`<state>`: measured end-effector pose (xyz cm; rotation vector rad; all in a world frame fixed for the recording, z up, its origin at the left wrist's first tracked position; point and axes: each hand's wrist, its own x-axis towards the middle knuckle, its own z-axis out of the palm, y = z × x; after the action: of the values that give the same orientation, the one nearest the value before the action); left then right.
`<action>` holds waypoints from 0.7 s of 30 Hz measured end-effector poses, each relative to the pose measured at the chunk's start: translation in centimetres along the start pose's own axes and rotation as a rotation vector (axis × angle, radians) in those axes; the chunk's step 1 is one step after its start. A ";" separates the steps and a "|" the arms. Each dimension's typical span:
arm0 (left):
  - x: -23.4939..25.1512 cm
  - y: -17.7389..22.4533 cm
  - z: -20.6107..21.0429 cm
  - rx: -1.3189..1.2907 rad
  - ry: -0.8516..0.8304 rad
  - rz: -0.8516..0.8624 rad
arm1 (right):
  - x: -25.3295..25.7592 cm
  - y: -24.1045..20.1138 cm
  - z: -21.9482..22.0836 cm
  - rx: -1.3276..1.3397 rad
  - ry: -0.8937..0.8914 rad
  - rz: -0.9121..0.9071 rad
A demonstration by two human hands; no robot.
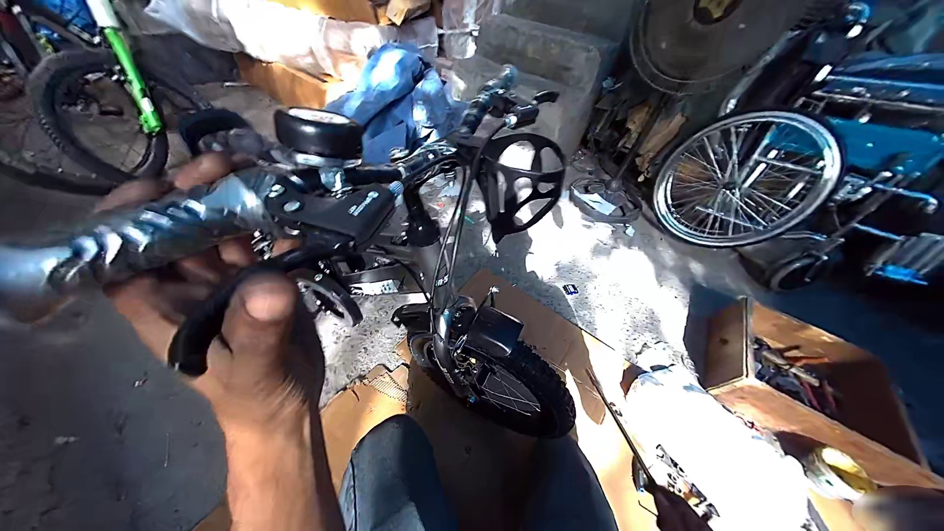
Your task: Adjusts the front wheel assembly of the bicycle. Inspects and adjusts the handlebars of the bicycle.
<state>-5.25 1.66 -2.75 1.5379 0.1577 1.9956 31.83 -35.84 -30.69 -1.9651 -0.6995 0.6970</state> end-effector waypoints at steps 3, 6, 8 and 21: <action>-1.1 0.7 0.2 0.160 -0.063 -0.009 | 2.0 -4.1 4.4 -0.150 0.036 -0.145; -1.4 1.3 0.7 0.293 -0.150 0.043 | 6.6 -7.0 9.0 -0.211 0.071 -0.037; -0.2 2.2 1.6 0.374 -0.263 0.087 | 10.9 -8.1 10.1 -0.159 0.050 0.123; 3.9 1.2 8.7 0.282 -0.376 0.146 | -1.7 -8.3 1.9 0.062 0.099 -0.323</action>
<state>1.61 0.48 3.85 2.1304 0.1822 1.8070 27.72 -32.38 -23.83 -1.7630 -0.8974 0.4167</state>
